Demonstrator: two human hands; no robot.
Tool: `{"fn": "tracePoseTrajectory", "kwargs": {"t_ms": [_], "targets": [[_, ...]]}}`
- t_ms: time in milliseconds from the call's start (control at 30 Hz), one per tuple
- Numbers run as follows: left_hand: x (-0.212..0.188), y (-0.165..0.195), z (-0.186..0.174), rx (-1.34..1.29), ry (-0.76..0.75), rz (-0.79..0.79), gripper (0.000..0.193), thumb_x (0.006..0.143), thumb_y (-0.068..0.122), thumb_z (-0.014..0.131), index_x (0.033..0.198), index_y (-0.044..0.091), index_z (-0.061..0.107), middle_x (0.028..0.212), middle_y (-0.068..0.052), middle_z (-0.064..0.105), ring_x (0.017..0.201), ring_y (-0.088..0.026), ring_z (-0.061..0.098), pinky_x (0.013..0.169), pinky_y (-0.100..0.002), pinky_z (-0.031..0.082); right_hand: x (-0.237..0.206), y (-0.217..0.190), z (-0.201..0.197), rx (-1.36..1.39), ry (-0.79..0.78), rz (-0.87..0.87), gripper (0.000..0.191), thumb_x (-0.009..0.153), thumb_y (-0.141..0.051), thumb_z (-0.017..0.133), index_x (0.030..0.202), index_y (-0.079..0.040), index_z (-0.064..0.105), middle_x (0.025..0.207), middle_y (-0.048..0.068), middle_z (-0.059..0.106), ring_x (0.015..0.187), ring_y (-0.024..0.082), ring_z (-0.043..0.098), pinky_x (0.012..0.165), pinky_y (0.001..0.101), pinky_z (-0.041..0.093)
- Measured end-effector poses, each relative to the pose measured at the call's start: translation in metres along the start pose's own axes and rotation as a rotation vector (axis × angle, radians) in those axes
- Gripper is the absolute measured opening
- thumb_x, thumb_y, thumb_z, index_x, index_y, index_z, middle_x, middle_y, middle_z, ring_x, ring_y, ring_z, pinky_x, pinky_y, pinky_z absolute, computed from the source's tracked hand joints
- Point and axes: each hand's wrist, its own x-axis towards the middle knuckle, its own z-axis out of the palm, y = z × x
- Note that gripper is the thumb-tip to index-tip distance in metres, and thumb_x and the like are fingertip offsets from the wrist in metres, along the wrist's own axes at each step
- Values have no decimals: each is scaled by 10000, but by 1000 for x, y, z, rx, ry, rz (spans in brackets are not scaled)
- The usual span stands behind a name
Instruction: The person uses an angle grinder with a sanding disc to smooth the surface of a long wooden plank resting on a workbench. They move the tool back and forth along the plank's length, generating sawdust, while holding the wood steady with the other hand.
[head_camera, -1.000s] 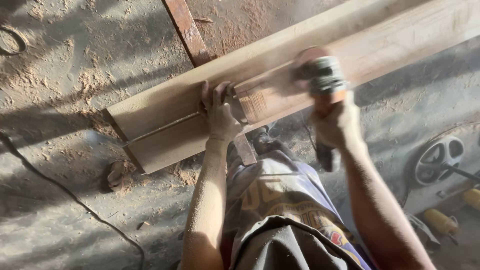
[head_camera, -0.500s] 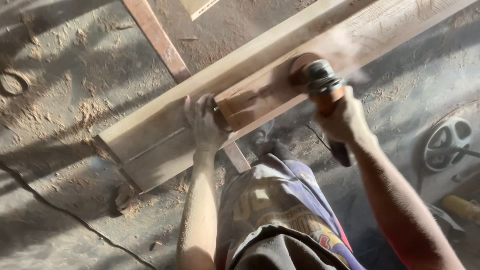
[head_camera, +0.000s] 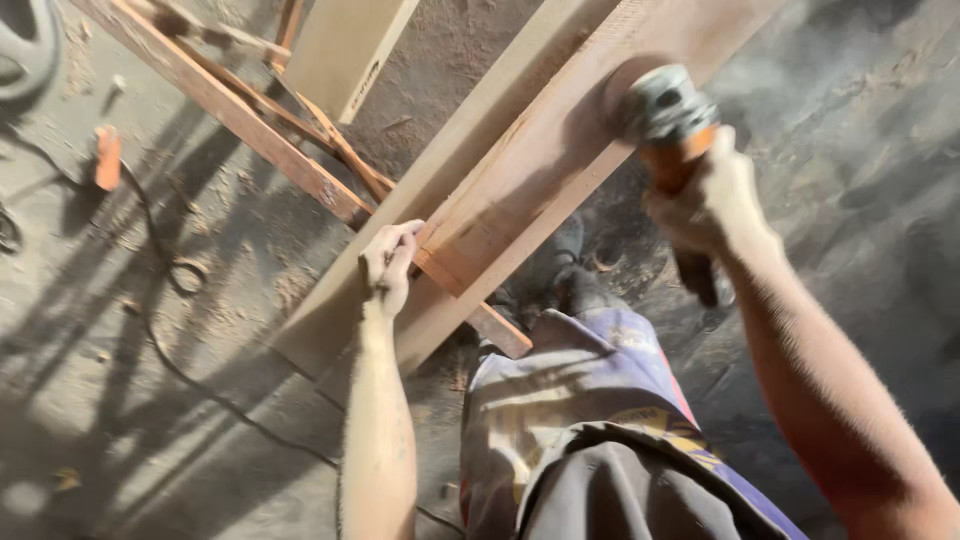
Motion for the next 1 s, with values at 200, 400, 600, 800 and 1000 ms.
{"fn": "tracePoseTrajectory", "kwargs": {"t_ms": [200,400,600,800,1000], "targets": [[29,-11,8,54,33,25,371,1100,245,477,995,10,744,927,-75,757,855,-179,700,791,-322,538,-88,-26,84,-16,-193,-76,495,805,-200,699,1149,28,425,820,293,698,777,492,706,706,570,586],[33,-26,33,527,282,244,279,996,279,652,841,61,573,840,-126,633,787,-337,632,688,-458,493,-116,-57,116,-96,-240,-135,410,844,-206,690,1099,17,460,881,261,702,778,478,705,682,567,588],[38,-26,31,642,277,444,236,1017,247,651,875,85,556,897,-136,582,834,-372,603,700,-485,484,-56,-28,61,8,-53,267,597,872,-176,746,1266,76,376,934,275,684,761,370,714,633,478,615],[43,-26,25,387,220,476,162,1030,173,603,917,60,574,937,-131,603,890,-366,616,764,-471,498,6,-13,30,82,153,262,738,747,-80,792,1355,27,388,1130,192,619,918,305,672,773,400,618],[37,-10,38,663,300,347,163,998,203,582,893,79,576,953,-127,620,930,-389,611,736,-528,472,-42,-78,76,52,-47,191,492,926,-255,683,1196,63,422,871,281,706,774,380,744,653,461,621]]}}
